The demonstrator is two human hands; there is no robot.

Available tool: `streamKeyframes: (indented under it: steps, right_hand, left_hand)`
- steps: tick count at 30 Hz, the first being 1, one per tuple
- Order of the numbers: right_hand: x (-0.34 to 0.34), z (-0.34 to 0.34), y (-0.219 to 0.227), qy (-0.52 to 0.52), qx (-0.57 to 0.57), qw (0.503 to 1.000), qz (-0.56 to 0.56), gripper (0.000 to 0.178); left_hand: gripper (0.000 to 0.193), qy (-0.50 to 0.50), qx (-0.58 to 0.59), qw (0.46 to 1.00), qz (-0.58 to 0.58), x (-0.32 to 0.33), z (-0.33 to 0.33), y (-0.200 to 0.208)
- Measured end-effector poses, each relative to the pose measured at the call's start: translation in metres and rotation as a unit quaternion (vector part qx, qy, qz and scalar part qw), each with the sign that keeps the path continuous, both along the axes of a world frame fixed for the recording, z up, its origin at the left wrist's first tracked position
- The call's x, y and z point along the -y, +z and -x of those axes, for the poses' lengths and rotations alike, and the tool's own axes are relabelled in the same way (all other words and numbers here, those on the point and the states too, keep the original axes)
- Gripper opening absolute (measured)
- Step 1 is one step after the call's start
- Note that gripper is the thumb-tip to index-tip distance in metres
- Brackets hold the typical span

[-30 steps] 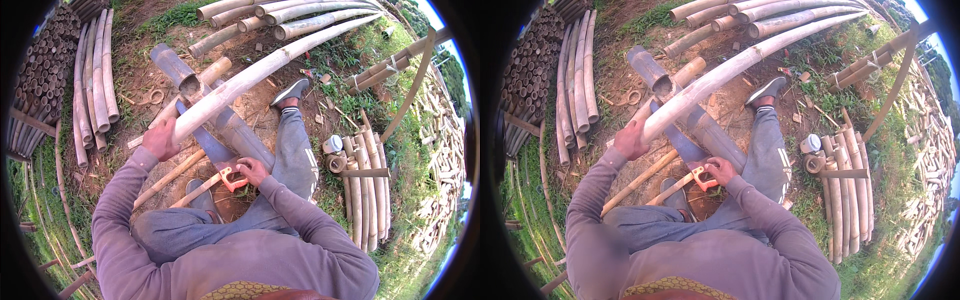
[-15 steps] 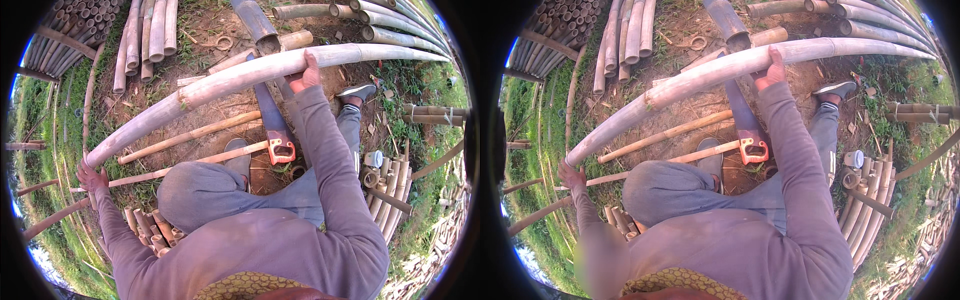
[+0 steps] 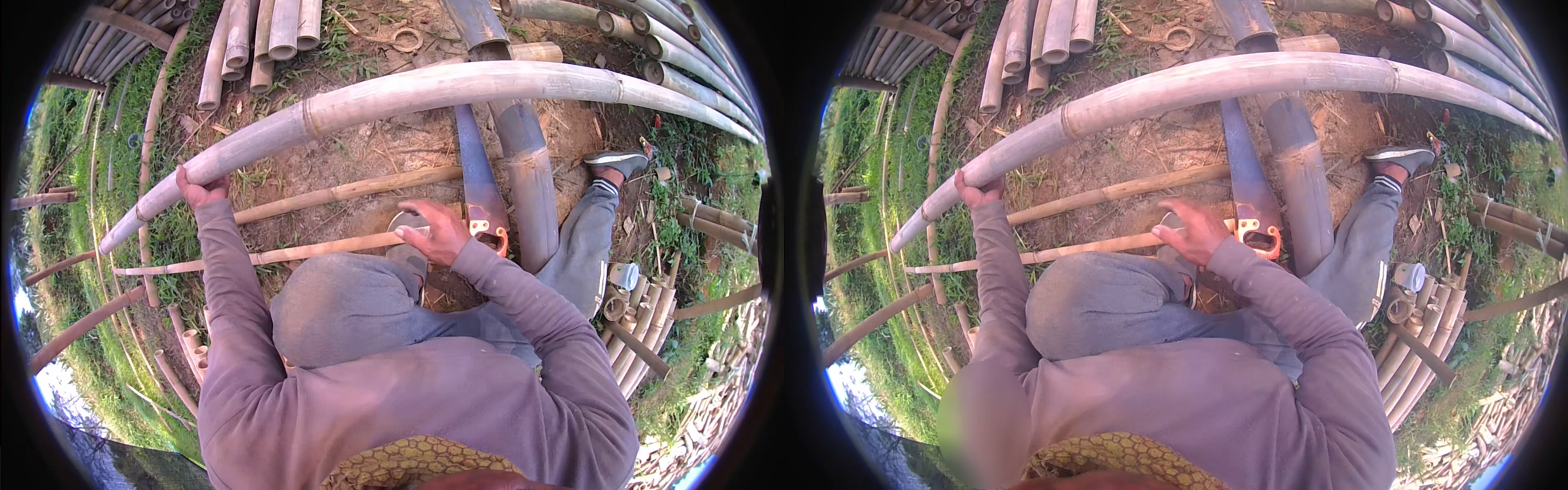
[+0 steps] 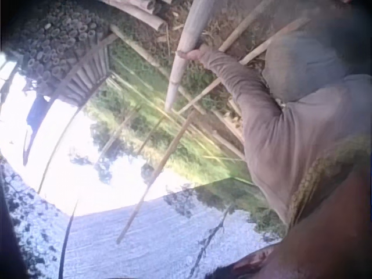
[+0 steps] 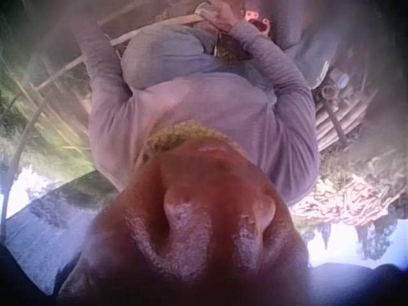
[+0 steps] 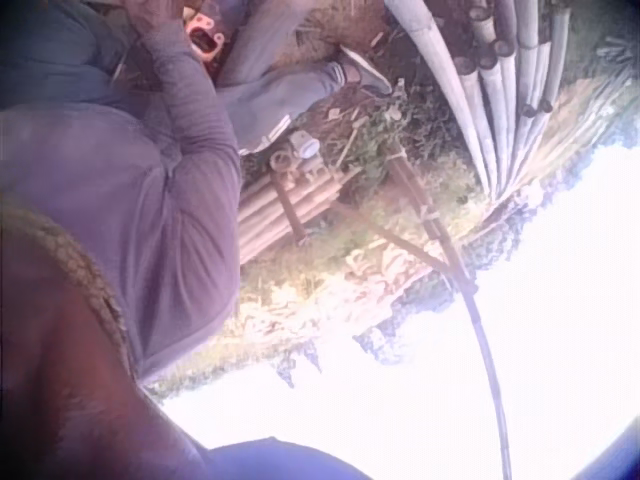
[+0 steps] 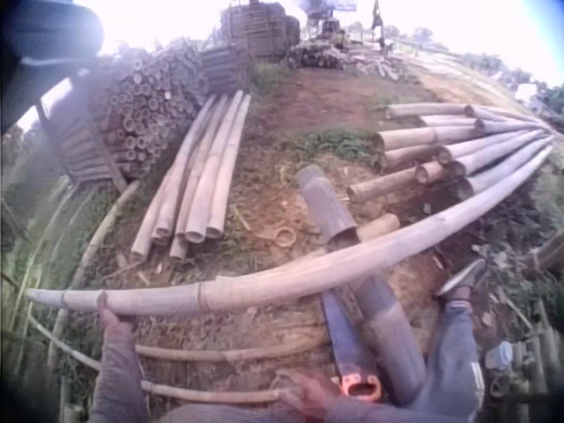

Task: The person sits on the ground and uses a hand saw to cut long bamboo poles into shorter sections. They position each pole on a support, saw through it, and then move the cut pieces aside to continue with the next pole.

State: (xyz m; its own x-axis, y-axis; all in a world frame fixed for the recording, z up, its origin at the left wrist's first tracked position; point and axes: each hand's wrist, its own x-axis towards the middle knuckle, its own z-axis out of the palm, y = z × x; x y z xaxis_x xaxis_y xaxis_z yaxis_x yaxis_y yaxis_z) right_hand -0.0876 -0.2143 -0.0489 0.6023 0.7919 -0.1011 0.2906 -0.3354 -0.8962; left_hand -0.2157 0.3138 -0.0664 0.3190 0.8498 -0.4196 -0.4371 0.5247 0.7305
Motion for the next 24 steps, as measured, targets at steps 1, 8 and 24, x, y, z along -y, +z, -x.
streamKeyframes:
  steps: [1,8,24]
  right_hand:
    - [0.034,0.003,-0.005,-0.038,0.036,0.997,0.05,0.05]
    - [0.102,0.035,-0.047,0.023,0.202,0.966,0.162,0.055]
    - [0.051,-0.019,-0.168,0.204,0.256,0.916,0.231,0.045]
  left_hand:
    - [0.068,0.025,-0.034,0.999,-0.002,-0.017,0.007,-0.003]
    - [0.064,0.044,-0.136,0.986,0.08,-0.017,0.018,-0.038]
    - [0.061,-0.508,-0.453,0.323,-0.658,0.208,0.123,-0.078]
